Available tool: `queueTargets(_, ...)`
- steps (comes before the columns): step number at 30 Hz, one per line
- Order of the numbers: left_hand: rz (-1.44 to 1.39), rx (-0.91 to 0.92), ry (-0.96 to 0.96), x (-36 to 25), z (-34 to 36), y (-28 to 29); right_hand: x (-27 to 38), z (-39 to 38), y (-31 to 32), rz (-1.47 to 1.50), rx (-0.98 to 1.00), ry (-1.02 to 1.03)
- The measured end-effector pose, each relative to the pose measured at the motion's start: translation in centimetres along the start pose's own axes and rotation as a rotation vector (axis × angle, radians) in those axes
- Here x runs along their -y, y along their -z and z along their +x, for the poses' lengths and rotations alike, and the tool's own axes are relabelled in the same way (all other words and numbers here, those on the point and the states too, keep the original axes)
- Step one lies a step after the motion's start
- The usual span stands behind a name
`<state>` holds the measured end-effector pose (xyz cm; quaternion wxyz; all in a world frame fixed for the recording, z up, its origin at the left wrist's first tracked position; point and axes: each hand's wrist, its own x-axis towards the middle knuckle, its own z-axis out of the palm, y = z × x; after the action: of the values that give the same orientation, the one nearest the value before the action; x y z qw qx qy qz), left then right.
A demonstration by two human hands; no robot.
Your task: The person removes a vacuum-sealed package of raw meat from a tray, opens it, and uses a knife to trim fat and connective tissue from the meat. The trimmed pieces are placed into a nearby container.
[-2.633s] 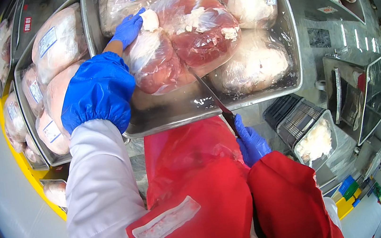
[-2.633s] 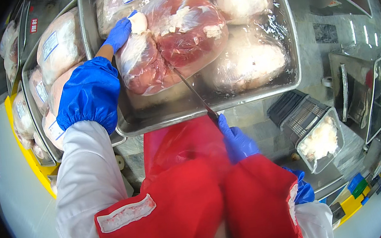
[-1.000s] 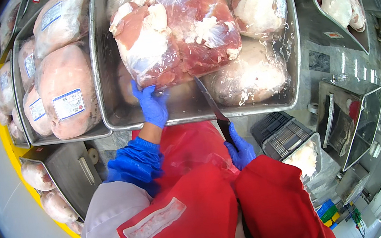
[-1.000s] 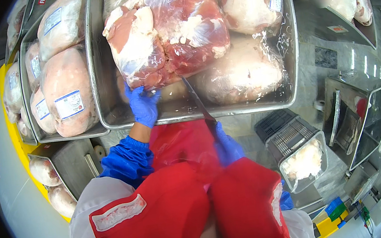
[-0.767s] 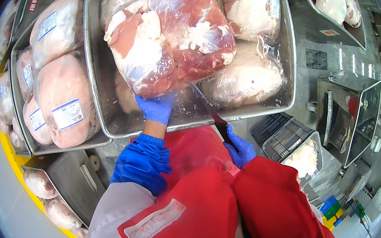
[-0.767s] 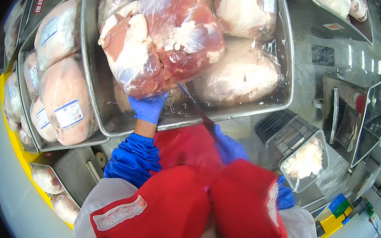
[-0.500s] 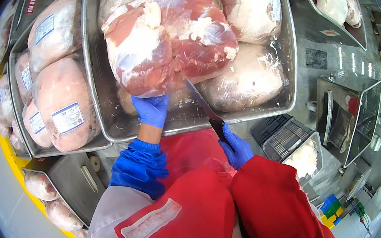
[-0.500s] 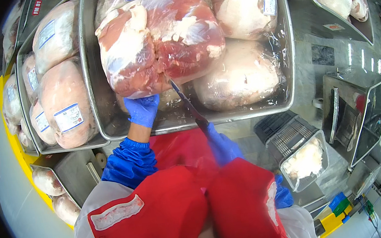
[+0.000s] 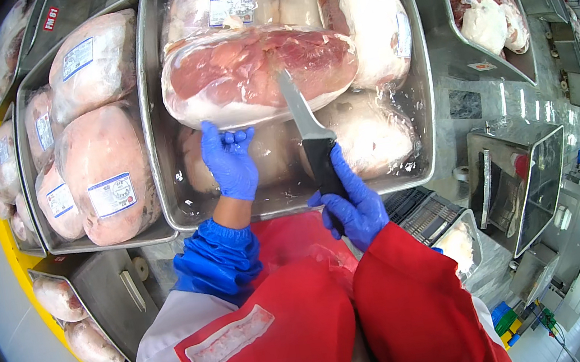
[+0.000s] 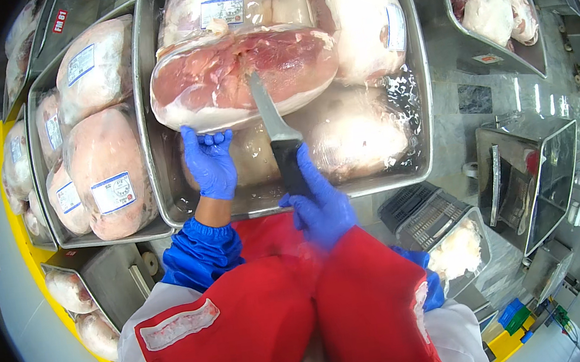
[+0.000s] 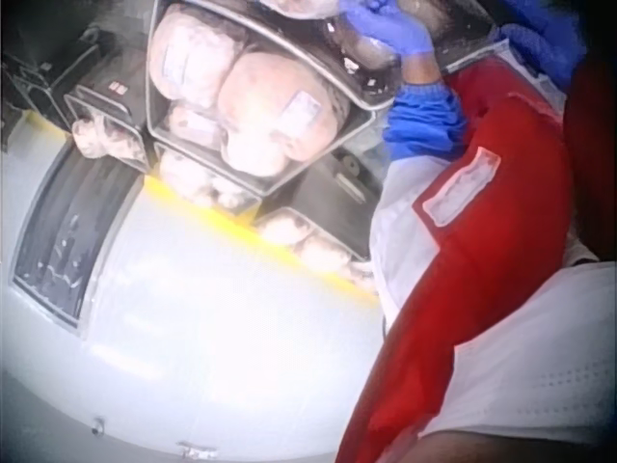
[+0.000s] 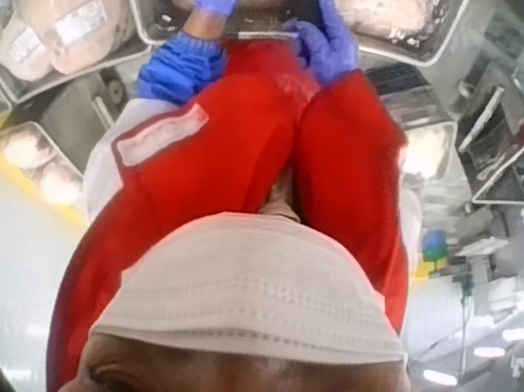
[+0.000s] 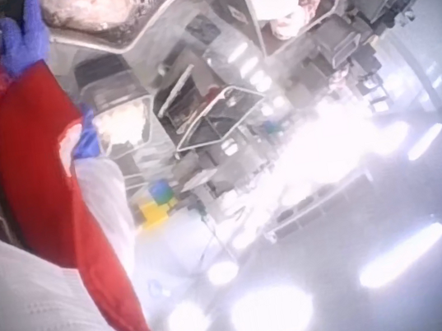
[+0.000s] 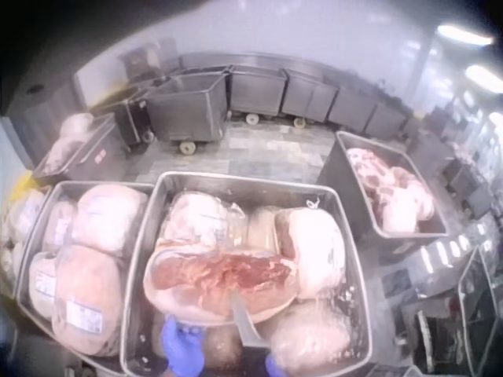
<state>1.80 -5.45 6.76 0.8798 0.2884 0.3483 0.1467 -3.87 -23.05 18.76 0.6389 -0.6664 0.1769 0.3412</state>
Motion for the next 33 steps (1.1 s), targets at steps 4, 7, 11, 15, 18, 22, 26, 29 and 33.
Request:
queueTargets(4,0.332,0.11,-0.409,0.6,0.0,-1.4,2.3,-0.1,2.9,-0.561,-0.091,0.279)
queueTargets(7,1.028,0.245,-0.704,1.3,1.6,-0.2,3.9,-0.7,5.1,-0.906,-0.114,0.453)
queueTargets(11,1.448,0.287,-1.363,-3.1,4.2,-5.9,3.7,-0.1,6.8,-0.784,-0.028,0.181)
queueTargets(15,1.647,0.57,-1.34,-5.4,5.3,-8.9,0.0,-0.2,6.5,-0.722,-0.03,0.299)
queueTargets(18,1.655,0.729,-1.414,-6.0,5.8,-7.5,-0.5,-0.4,5.8,-0.649,0.01,0.258)
queueTargets(22,1.543,0.692,-1.457,-6.4,7.0,-3.9,1.0,-1.3,6.1,-0.614,0.061,0.073)
queueTargets(26,1.433,0.618,-1.406,-4.7,5.2,-2.7,-0.7,-2.0,5.8,-0.61,0.01,0.196)
queueTargets(29,1.445,0.583,-1.356,-4.4,5.0,-3.1,-1.5,-4.2,5.2,-0.705,0.005,0.117)
queueTargets(33,1.419,0.651,-1.237,-4.2,5.2,-3.6,-2.9,-4.6,4.1,-1.068,-0.096,0.162)
